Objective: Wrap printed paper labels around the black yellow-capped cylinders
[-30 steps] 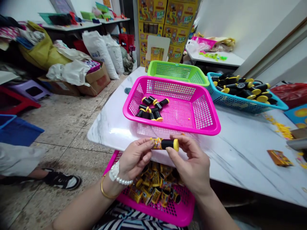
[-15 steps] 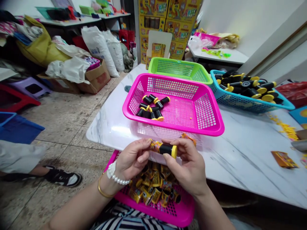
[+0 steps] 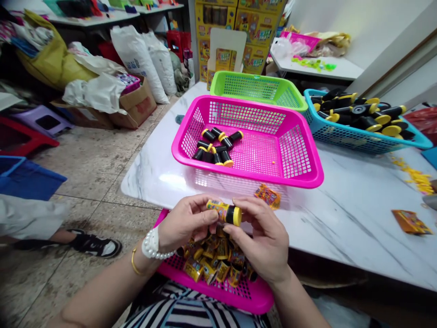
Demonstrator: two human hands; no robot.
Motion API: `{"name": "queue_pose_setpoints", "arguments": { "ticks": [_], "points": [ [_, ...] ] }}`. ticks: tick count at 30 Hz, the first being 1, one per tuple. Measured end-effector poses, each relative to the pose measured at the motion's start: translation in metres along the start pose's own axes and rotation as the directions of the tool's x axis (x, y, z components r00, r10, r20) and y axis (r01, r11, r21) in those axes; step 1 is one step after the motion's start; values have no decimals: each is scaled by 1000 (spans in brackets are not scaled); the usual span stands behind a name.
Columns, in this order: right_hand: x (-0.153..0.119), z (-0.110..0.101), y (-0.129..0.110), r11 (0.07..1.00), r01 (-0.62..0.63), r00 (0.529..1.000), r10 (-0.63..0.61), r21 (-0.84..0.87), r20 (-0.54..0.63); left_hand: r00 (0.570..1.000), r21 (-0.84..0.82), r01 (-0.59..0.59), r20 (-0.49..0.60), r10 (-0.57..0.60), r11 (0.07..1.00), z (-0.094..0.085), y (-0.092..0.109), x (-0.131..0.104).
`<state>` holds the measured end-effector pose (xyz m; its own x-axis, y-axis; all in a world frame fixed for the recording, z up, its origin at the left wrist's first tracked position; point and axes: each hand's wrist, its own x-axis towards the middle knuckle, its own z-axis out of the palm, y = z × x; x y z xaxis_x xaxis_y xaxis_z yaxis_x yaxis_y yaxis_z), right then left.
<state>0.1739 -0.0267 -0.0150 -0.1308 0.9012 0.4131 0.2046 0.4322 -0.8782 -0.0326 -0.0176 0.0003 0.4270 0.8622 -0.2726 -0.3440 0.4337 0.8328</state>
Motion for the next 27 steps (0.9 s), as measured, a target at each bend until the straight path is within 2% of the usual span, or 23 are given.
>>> {"name": "queue_pose_setpoints", "arguments": {
  "ticks": [3,6,10,15,18,20,23,25,27],
  "points": [
    [-1,-9,-3,987,44,996,-31,-153,90,999,62,-6,-40,9,998,0,-3,2],
    [-3,-15,-7,963,123,988,-95,-239,124,999,77,-11,-30,13,997,10,-7,3],
    [-7,-18,-9,949,182,980,-156,-256,119,999,50,27,45,-30,998,18,-8,4],
    [-10,-21,-4,946,216,975,-194,-244,111,995,47,72,68,-75,996,8,-8,0],
    [-11,-20,-4,946,222,972,-195,-236,131,999,68,6,54,-10,998,8,-10,-4],
    [-13,-17,-4,965,165,985,-149,-202,90,992,166,-123,31,119,979,11,-11,-5],
    [-19,-11,-4,999,-19,1000,20,-39,22,949,391,-308,60,310,868,13,-13,-5],
    [-21,-8,-3,993,-109,994,108,49,22,944,428,-326,99,314,843,11,-13,-5],
    [-21,-6,-3,996,-85,996,85,7,23,974,367,-227,94,206,902,7,-14,-5]
  ]
}}
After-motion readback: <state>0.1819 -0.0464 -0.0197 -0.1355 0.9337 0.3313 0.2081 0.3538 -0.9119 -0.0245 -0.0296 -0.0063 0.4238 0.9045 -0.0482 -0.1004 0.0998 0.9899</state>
